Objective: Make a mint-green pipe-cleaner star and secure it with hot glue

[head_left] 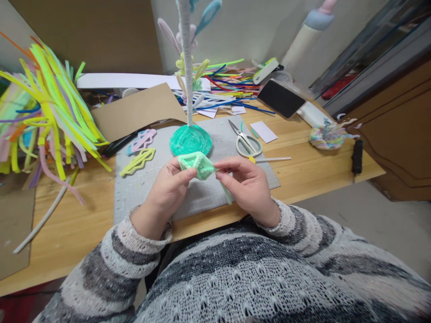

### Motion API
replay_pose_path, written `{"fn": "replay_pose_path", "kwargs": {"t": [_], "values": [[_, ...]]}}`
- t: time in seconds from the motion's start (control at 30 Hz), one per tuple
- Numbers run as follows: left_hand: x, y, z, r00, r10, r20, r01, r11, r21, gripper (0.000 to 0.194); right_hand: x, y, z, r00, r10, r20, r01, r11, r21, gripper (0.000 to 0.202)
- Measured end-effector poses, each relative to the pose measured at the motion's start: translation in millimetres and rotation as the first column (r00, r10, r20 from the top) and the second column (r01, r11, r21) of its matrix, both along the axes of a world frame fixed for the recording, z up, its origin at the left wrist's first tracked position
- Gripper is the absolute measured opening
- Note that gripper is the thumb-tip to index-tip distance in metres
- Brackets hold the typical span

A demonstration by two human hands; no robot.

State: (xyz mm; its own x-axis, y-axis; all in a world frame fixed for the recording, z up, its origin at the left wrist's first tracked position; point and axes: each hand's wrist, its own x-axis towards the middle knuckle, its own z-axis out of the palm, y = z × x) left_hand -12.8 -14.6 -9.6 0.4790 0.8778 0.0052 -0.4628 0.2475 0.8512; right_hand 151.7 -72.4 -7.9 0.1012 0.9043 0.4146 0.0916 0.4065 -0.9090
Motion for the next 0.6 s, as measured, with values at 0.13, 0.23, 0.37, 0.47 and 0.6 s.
{"fn": "replay_pose_path", "kwargs": {"t": [0.13,0.23,0.37,0.47,0.6], "values": [[0.5,-0.1,0.2,1.0,0.009,-0.008,-0.01,1.0,-0.008,0.027,-0.7,0.9,-1.5,1.0,0.01,0.007,-0.01,0.999,0.035,0.018],[0.9,-0.6,0.5,1.0,0.014,-0.016,-0.014,1.0,-0.007,0.028,-1.7,0.9,-3.4,1.0,-0.002,0.027,0.001,0.999,0.039,0.016],[0.9,-0.5,0.5,1.0,0.014,-0.021,-0.014,1.0,-0.002,0.03,-3.4,0.6,-6.8,1.0,-0.004,0.026,0.003,0.998,0.063,0.016],[1.2,-0.2,-0.4,1.0,0.01,-0.02,-0.01,1.0,-0.004,0.029,-4.3,1.1,-8.9,0.999,-0.021,0.039,0.017,0.996,0.085,0.016],[2.3,-1.4,-2.7,0.999,0.002,-0.032,-0.003,1.0,-0.017,0.028,-6.0,1.6,-10.5,0.998,-0.058,-0.005,0.058,0.992,0.11,0.015]]}}
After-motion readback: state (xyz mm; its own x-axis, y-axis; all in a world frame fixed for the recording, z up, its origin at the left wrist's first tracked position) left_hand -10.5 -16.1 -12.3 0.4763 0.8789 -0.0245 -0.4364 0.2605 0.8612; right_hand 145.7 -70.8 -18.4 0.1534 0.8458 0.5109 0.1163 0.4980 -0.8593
